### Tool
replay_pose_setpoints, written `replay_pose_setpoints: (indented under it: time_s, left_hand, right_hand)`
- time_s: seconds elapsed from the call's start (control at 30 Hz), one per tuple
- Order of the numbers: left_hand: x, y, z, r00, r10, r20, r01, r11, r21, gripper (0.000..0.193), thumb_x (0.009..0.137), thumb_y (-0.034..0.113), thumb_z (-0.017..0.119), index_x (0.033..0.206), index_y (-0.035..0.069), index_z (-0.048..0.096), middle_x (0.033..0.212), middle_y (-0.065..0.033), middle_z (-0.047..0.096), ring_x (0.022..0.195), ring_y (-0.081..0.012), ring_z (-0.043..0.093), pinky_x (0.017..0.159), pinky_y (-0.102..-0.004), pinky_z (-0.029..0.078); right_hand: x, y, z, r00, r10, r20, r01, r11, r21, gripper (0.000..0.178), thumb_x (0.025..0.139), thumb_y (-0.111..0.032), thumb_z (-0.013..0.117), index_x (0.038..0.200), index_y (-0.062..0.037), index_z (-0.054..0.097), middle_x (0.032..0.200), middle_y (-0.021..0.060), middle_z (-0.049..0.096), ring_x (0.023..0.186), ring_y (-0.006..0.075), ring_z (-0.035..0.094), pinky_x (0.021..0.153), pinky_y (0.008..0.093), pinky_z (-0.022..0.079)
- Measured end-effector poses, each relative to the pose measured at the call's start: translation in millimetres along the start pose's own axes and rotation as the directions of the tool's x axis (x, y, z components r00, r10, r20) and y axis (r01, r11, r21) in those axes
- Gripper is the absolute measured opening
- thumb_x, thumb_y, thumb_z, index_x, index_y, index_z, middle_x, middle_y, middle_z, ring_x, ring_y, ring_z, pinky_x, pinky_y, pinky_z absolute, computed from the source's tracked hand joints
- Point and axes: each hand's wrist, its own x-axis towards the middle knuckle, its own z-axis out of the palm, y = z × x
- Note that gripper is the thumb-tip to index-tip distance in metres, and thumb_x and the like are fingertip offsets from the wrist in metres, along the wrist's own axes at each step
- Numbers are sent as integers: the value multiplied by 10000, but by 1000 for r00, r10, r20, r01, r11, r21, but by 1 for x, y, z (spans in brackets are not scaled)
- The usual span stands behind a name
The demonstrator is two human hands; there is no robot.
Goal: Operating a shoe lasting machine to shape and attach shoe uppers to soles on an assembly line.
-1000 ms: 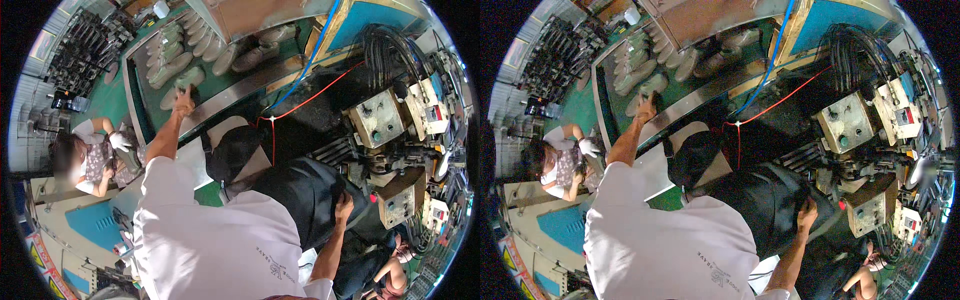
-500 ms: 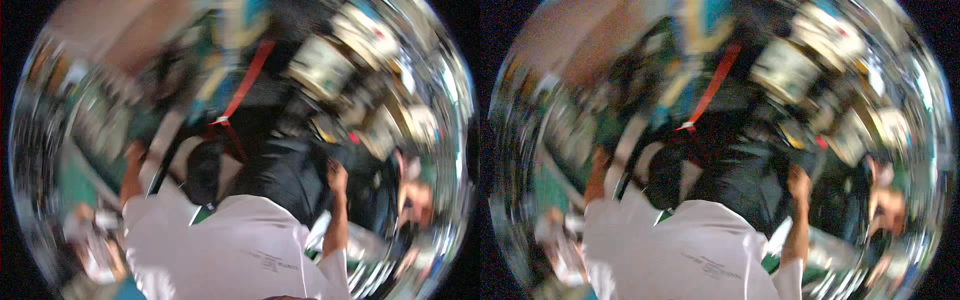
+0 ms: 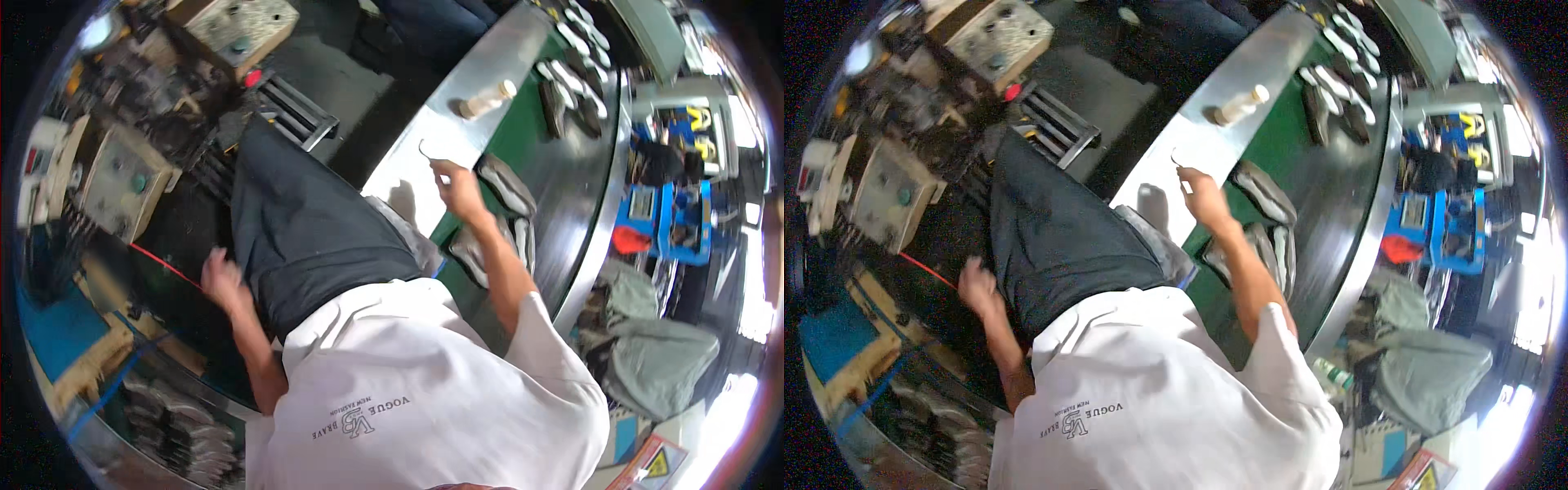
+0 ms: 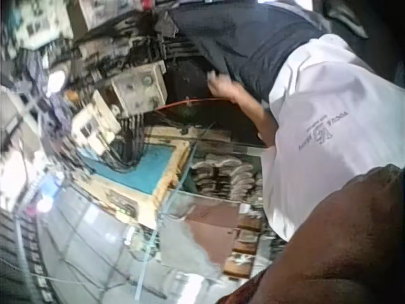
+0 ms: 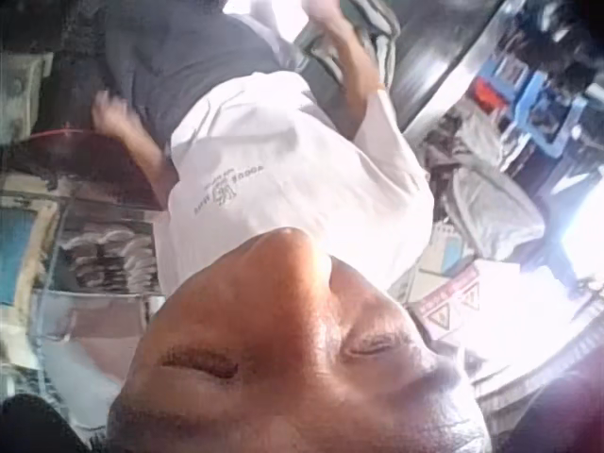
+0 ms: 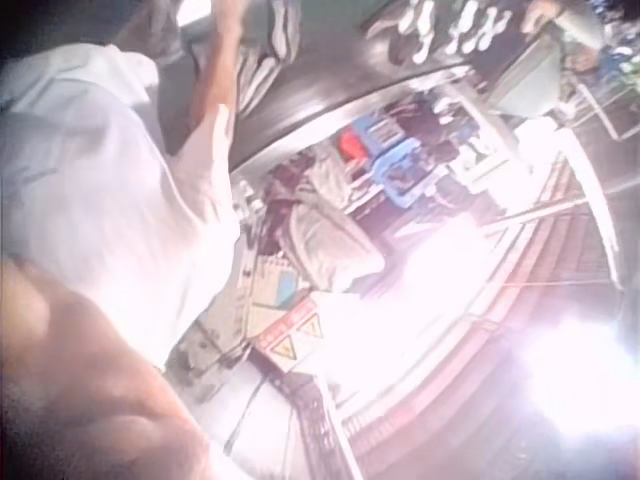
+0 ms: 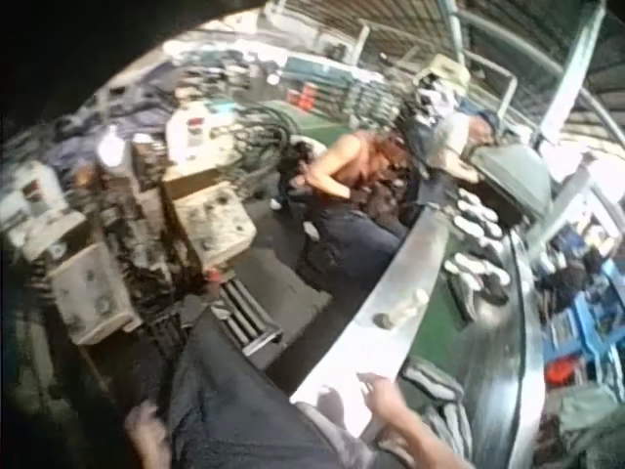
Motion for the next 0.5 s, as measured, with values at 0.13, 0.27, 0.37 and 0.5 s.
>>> replay_pose_setpoints:
  time_s: [0.13,0.27,0.37,0.5]
  left_hand:
    - [-60,41,145,891,20,453,-50,997,55,176,1032,133,698,927,-8,700,612,72,413,469,-28,325,455,-267,208]
    - [-76,6,218,735,-156,659,29,979,199,193,1062,141,675,938,-3,704,620,60,432,490,-34,343,476,-255,242]
    - [-74,13,198,794,-95,601,-130,939,320,191,1066,146,673,946,1,708,630,52,448,514,-42,368,496,-255,281]
    - [-78,1,195,779,-131,613,-125,925,358,166,1057,128,677,969,-6,716,659,36,490,567,-56,423,525,-262,328]
  right_hand:
    - [-115,110,-82,881,450,-143,-472,846,-246,290,947,-218,676,1109,0,777,1027,275,763,1008,468,743,866,529,576]
    - [-363,247,-181,708,691,150,-538,664,-519,434,840,-302,806,1092,49,765,1004,306,776,1033,483,755,884,532,582]
    - [-332,166,-71,749,657,86,-596,725,-346,926,803,-262,854,1610,-46,455,1535,340,499,1415,549,481,1192,547,452]
    - [-311,90,-22,768,638,-56,-571,641,-513,990,818,-349,891,1636,-47,422,1548,363,468,1385,567,503,1140,573,477]
